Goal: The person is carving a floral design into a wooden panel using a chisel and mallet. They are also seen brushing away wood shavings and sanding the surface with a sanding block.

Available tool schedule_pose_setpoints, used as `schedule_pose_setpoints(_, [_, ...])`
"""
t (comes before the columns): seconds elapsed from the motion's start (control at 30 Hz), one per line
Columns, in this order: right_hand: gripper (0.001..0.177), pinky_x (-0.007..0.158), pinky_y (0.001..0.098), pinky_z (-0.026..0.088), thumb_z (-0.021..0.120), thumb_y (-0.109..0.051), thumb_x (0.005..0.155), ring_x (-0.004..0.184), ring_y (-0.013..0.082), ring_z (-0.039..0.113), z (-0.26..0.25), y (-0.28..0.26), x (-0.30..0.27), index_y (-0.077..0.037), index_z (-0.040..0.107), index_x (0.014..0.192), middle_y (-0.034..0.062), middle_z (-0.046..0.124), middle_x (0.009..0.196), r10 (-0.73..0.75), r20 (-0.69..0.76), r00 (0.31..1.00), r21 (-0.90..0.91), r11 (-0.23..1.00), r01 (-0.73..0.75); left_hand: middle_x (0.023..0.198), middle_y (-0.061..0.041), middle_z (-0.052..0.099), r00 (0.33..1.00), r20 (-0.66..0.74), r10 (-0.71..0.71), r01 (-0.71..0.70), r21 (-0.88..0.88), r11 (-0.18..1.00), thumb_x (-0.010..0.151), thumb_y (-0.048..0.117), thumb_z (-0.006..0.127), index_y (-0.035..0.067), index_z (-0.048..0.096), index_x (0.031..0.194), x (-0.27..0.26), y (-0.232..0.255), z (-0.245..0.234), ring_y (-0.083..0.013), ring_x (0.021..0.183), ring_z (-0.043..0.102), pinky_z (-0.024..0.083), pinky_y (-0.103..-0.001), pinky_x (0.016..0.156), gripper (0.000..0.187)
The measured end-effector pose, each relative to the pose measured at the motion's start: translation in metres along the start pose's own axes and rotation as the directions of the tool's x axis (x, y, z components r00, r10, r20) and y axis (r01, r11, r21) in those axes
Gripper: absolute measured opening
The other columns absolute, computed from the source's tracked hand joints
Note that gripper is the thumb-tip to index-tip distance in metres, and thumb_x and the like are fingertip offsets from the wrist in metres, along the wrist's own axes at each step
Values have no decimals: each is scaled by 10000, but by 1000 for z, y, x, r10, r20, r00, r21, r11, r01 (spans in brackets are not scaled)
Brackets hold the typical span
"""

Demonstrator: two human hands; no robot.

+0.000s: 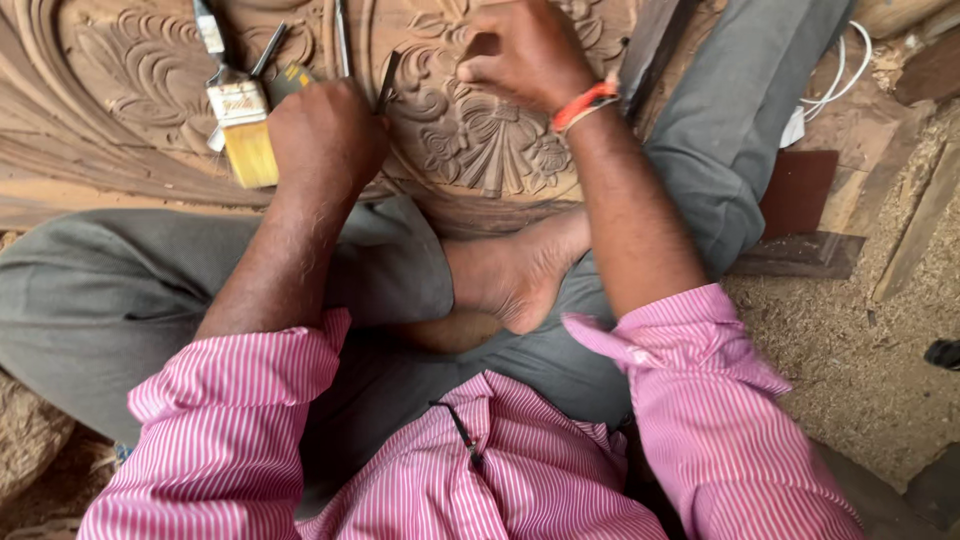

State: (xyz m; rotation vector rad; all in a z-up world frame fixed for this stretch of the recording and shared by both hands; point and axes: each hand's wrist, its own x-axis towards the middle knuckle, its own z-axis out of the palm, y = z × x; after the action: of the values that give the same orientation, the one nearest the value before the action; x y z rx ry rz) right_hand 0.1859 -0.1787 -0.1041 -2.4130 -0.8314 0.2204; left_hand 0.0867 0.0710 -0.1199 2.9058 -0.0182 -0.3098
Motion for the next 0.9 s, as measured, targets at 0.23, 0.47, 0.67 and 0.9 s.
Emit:
schedule_pose_setpoints(0.23, [172,673,395,551,833,-212,884,780,236,727,-27,4,-4,-109,798,1018,80,761,889,10,177,984,28,1000,-15,759,-139,733,997,58,-58,55,47,997,856,507,781,79,760,823,-3,-6,0,-320,708,740,579,-425,574,429])
schedule_pose_setpoints(0.47, [198,639,413,542,830,-243,852,759,260,724,-15,5,2,-134,812,1015,77,763,857,0,178,984,-60,998,11,801,-144,744,978,170,-119,114,38,993,913,475,748,62,760,868,3,-3,-14,-303,715,751,588,-440,561,415])
schedule_pose_setpoints(0.67, [253,646,420,540,848,-313,868,756,266,722,-22,24,-9,-116,788,1015,97,744,848,64,298,952,-102,994,-34,765,-138,747,999,-11,-35,36,108,994,810,644,782,112,777,782,-3,-15,-5,-314,696,736,574,-415,562,532])
schedule_pose_setpoints(0.9, [236,664,423,542,879,-273,862,758,256,717,-27,15,-17,-108,784,1002,85,742,854,47,137,989,-51,998,-40,736,-121,731,984,175,-41,39,16,999,984,449,669,82,747,783,3,1,-12,-269,666,738,582,-413,550,425])
